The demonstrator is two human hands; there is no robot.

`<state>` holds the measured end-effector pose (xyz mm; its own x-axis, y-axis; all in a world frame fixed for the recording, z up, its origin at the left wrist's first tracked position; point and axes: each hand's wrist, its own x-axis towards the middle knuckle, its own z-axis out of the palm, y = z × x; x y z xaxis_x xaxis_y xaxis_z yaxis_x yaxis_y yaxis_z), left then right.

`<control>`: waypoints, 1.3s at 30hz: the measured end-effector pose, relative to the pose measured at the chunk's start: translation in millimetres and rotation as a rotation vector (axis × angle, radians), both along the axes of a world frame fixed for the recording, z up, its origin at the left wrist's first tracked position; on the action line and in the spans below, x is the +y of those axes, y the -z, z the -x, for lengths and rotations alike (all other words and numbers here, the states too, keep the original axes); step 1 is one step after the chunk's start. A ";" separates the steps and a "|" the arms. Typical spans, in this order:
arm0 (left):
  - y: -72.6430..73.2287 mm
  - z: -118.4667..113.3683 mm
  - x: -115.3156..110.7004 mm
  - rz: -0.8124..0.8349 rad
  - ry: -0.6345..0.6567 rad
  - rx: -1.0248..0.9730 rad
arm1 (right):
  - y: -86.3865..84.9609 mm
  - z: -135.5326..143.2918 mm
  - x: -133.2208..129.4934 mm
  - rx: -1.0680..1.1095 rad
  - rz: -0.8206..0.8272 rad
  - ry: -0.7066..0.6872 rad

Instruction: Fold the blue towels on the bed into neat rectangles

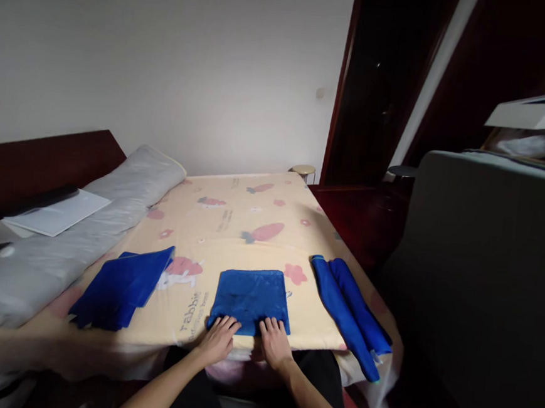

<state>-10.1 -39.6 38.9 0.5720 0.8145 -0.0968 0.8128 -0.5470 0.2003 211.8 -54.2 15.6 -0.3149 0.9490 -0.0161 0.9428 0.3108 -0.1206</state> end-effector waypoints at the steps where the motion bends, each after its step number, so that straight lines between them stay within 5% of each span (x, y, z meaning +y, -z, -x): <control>1: -0.6 -0.2 -0.1 -0.001 0.001 0.004 | -0.6 0.2 -0.6 -0.001 -0.008 -0.001; 17: -12.9 1.0 2.1 0.010 0.044 -0.007 | -7.1 -10.9 6.6 0.033 0.106 -0.040; 27: 0.6 17.1 11.1 0.035 -0.051 0.078 | -18.6 -34.4 22.1 0.080 0.193 -0.096; 39: -2.7 23.0 21.6 0.037 -0.090 0.138 | -26.0 -69.0 27.3 0.088 0.184 -0.056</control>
<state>-33.1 -18.0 41.6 0.4761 0.8564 -0.1997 0.8794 -0.4650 0.1022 280.8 -26.9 41.6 -0.3751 0.9134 -0.1580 0.9080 0.3277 -0.2611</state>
